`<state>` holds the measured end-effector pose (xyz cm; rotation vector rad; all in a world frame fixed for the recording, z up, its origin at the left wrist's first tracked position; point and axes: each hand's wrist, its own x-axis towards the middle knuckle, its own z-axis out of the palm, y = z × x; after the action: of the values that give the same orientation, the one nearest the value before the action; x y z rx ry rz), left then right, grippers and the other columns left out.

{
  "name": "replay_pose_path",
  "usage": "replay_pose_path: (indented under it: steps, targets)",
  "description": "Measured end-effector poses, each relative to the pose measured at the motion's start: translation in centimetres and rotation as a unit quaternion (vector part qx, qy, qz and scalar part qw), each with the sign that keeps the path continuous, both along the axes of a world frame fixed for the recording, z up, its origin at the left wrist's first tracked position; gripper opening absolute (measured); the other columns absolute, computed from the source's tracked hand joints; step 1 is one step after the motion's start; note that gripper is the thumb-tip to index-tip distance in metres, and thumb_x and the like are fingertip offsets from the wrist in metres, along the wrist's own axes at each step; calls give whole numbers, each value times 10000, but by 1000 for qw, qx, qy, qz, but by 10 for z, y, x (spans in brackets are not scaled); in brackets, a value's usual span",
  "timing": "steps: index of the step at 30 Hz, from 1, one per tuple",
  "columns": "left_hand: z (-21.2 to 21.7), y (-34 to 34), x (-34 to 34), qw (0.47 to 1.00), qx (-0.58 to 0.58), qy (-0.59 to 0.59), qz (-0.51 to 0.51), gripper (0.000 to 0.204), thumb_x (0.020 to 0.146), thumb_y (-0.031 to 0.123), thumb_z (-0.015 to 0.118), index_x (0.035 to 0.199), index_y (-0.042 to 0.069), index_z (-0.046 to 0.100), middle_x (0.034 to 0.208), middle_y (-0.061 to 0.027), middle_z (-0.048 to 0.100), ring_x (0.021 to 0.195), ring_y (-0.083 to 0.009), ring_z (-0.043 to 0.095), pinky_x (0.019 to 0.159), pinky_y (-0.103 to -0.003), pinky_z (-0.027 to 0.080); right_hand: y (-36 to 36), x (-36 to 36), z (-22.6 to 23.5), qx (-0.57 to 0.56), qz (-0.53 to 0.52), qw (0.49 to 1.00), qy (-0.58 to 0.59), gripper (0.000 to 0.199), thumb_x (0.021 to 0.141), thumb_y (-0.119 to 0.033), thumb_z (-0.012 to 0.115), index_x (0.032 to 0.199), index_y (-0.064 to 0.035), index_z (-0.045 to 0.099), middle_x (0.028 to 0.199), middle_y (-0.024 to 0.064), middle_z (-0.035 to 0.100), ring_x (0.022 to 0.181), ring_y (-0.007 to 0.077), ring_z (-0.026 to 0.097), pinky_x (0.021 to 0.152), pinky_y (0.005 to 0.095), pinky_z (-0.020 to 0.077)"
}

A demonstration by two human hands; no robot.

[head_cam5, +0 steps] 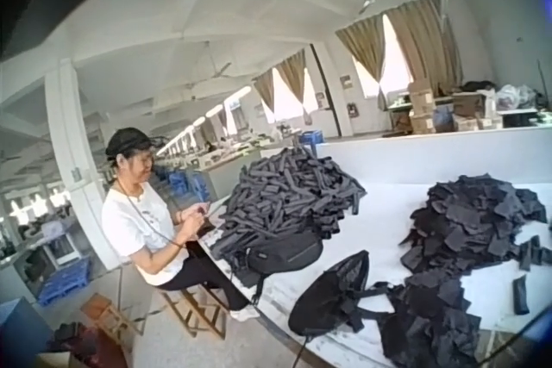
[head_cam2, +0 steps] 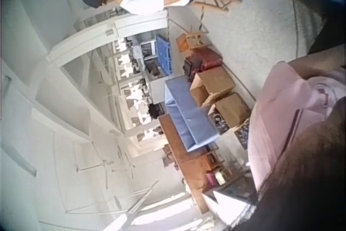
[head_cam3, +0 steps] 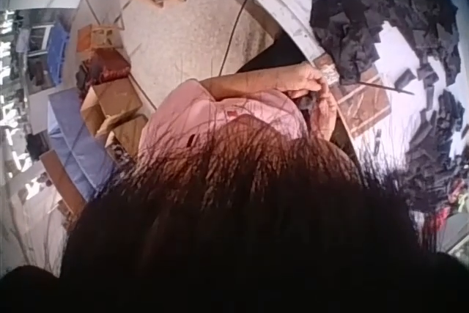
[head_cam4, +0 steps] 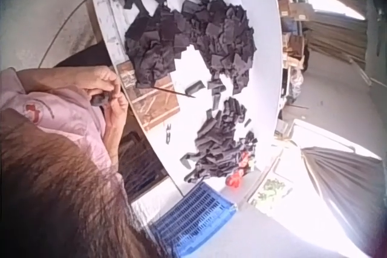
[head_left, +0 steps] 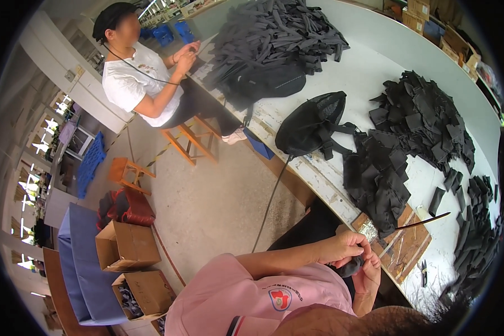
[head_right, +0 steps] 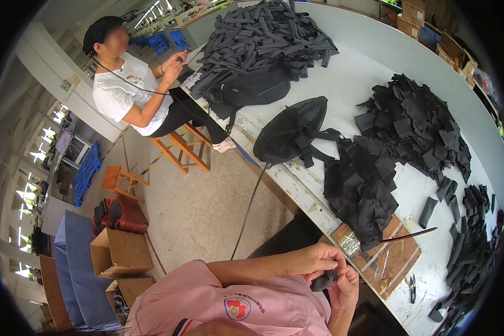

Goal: Assembling black foam pieces onto a central plastic component on a workshop table.

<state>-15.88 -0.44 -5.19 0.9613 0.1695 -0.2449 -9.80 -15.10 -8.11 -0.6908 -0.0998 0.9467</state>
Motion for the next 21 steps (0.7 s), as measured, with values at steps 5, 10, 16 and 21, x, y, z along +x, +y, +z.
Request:
replay_pose_path:
  steps: [5,10,16,21]
  targets:
    - [-4,-3,3,996,86,-28,-1,92,839,38,423,844,17,512,645,-5,506,346,-15,338,321,-163,255,-7,2,-6,-33,0,999,-20,209,717,-173,679,798,-20,561,647,48,569,496,111,517,451,198,418]
    - [-5,-3,-1,999,37,-20,2,86,825,33,447,850,16,528,592,13,483,354,-15,348,331,-157,261,-4,0,-3,-28,4,999,-19,218,739,-191,659,804,-16,546,656,48,571,504,111,520,455,194,418]
    - [-7,-1,-5,997,-49,43,45,91,814,51,471,841,9,547,621,-6,532,347,-16,362,309,-157,258,4,-4,-3,-42,30,998,-28,221,740,-212,660,797,-33,543,673,39,564,527,99,515,462,186,409]
    - [-10,7,-4,998,-45,24,24,88,801,43,481,866,-1,521,630,-14,542,339,-15,348,299,-158,246,4,-4,-5,-20,78,997,-18,209,740,-209,660,809,-49,543,669,23,550,531,89,503,464,176,397]
